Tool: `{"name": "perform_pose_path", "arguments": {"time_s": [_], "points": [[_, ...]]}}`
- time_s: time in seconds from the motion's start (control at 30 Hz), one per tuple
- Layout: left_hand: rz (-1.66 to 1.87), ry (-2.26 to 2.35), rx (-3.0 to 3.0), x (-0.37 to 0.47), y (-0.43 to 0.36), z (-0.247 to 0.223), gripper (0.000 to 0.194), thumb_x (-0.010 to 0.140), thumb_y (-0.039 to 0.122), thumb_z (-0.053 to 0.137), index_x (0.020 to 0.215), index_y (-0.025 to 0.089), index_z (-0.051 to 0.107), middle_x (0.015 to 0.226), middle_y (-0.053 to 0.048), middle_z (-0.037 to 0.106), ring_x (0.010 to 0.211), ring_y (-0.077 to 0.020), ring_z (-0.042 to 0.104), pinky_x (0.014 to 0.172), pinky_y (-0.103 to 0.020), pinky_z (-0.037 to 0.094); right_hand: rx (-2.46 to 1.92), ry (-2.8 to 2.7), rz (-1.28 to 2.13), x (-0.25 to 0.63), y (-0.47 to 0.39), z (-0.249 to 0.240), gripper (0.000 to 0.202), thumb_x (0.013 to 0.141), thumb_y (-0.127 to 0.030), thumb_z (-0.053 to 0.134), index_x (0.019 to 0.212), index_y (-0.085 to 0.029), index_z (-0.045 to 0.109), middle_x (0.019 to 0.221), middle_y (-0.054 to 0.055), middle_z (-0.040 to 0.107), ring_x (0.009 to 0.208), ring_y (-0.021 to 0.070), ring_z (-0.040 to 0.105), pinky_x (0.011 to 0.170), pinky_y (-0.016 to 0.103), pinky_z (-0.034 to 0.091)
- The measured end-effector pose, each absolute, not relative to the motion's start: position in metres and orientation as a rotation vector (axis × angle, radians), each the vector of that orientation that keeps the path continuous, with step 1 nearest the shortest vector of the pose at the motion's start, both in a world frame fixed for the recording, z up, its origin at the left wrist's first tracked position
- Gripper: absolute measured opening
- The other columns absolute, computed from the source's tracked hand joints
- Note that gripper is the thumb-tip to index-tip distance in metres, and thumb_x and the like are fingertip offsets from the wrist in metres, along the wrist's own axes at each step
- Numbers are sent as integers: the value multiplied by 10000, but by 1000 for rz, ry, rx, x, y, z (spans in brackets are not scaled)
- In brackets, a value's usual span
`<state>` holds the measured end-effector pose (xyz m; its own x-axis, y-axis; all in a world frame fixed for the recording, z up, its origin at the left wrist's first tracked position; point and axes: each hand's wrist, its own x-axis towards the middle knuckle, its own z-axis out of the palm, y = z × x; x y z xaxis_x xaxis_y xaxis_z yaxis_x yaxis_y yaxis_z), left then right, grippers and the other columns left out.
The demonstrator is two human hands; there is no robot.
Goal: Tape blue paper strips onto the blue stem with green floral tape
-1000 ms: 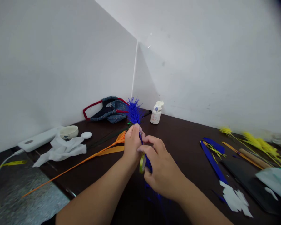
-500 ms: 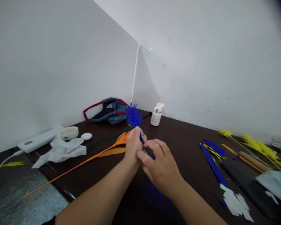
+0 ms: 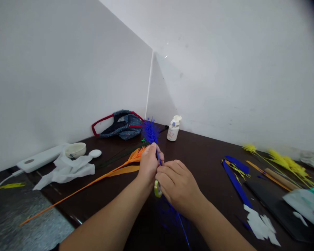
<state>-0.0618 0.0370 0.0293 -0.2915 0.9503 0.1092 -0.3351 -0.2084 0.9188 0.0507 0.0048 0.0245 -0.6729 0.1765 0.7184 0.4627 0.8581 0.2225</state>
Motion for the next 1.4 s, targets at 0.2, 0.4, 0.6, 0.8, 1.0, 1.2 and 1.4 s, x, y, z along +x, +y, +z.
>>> {"name": "perform_pose_path", "arguments": {"time_s": [0.2,0.4,0.6,0.8,1.0,1.2,1.4], "points": [[1680,1023,997,-60,36,30,279,841,278,385,579,190,421,413,51,454,384,-78,377,419,-195,304,-308,-2218,-25,55,-4,38,203,750,-46,461,890,-155,558,846,60,594,778,174,502,740,352,440],[1634,842,1181,-66,43,23,280,826,363,460,612,183,451,391,66,396,383,-69,314,427,-199,239,-455,-1819,542,94,14,52,226,742,-79,508,885,-225,603,850,31,521,800,185,526,689,345,451],[1270,690,1180,-70,39,27,309,841,367,443,597,178,421,354,81,313,352,-52,192,404,-205,152,-400,-1354,1359,118,33,15,158,608,-53,517,678,-194,523,807,3,515,752,160,562,739,361,467],[1080,681,1205,-69,31,32,326,847,358,436,581,169,425,350,85,297,340,-37,160,397,-201,116,-345,-1378,1605,118,29,-11,166,492,-59,529,615,-170,518,789,7,533,753,164,557,684,313,446],[978,754,1254,-64,25,34,330,823,360,464,554,171,436,335,80,305,328,-40,175,396,-209,126,-477,-1393,1611,110,30,-14,265,612,-194,658,875,-180,633,845,24,603,729,144,556,704,306,431],[941,800,1329,-59,18,35,372,831,409,453,547,169,465,335,64,333,340,-56,228,405,-213,166,-480,-1349,1467,88,21,-9,168,785,-289,609,909,-191,664,888,34,652,907,171,571,902,347,368],[963,804,1373,-52,14,34,373,820,407,471,535,167,480,335,54,367,337,-59,257,422,-224,183,-438,-955,1585,76,13,-7,104,687,-239,705,737,-177,639,681,-10,625,646,129,568,708,288,444]]}}
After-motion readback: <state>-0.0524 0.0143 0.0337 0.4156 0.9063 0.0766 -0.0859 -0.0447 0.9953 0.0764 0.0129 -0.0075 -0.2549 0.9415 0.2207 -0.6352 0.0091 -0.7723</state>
